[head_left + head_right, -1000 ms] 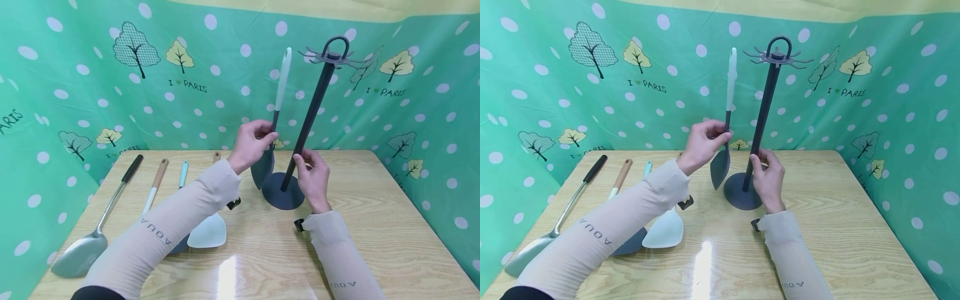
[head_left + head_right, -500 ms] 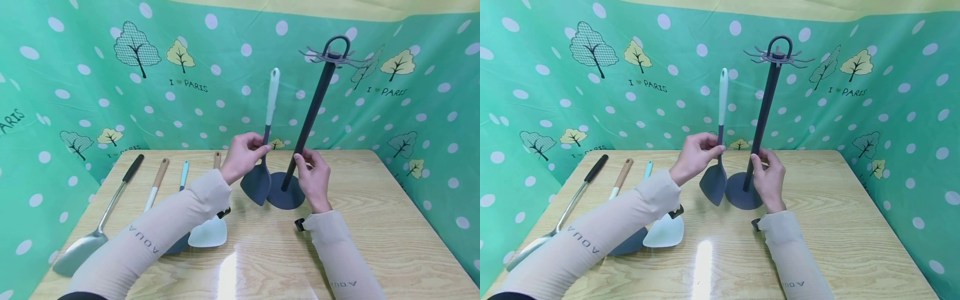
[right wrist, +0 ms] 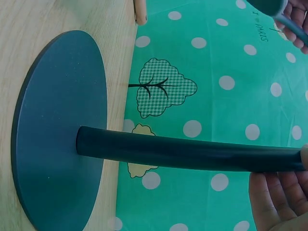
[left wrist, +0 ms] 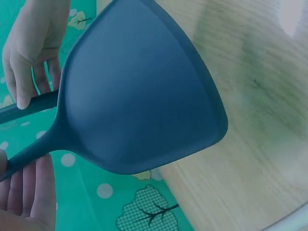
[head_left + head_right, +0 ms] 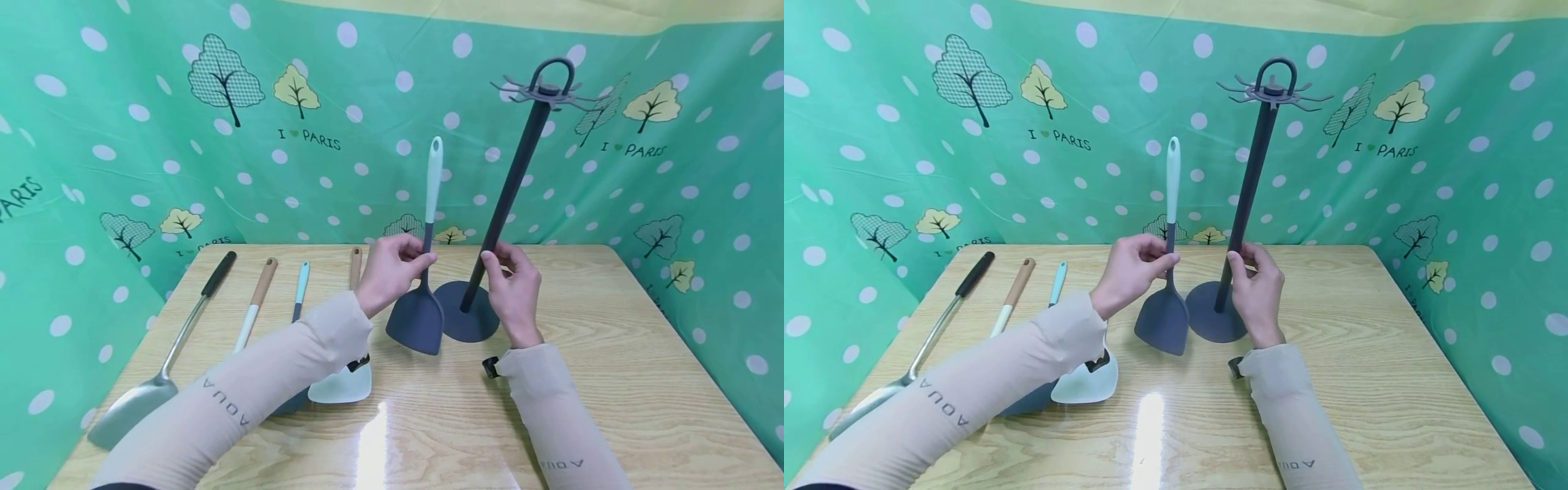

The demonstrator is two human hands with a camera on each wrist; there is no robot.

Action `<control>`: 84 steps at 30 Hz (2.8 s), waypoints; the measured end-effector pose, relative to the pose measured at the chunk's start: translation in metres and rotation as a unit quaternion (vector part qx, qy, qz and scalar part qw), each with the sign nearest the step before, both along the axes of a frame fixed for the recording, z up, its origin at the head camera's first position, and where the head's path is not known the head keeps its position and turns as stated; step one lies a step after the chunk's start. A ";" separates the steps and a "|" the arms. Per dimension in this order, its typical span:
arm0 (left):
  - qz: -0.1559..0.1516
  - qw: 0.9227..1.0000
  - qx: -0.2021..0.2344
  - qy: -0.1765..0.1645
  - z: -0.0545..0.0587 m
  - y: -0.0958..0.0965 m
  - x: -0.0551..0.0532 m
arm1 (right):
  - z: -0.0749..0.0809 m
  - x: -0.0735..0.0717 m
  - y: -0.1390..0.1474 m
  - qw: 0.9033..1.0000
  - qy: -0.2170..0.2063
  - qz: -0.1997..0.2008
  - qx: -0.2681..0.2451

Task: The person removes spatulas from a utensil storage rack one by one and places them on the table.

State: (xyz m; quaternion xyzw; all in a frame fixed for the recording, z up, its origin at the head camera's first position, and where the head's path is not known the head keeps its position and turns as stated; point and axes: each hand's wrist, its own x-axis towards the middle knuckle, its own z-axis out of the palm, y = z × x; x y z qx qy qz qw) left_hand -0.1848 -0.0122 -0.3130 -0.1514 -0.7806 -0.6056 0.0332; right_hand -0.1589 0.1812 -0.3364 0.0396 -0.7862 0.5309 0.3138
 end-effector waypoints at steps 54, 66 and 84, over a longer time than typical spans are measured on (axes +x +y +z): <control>-0.005 0.991 -0.073 -0.108 -0.039 -0.002 0.032 | 0.000 0.000 -0.001 1.000 0.007 0.002 0.001; 0.013 0.989 -0.073 -0.131 -0.047 -0.006 0.031 | 0.000 0.001 0.000 1.000 0.006 0.003 0.000; 0.026 0.973 -0.100 -0.204 -0.056 -0.013 0.015 | -0.002 -0.002 0.001 1.000 0.018 0.002 0.009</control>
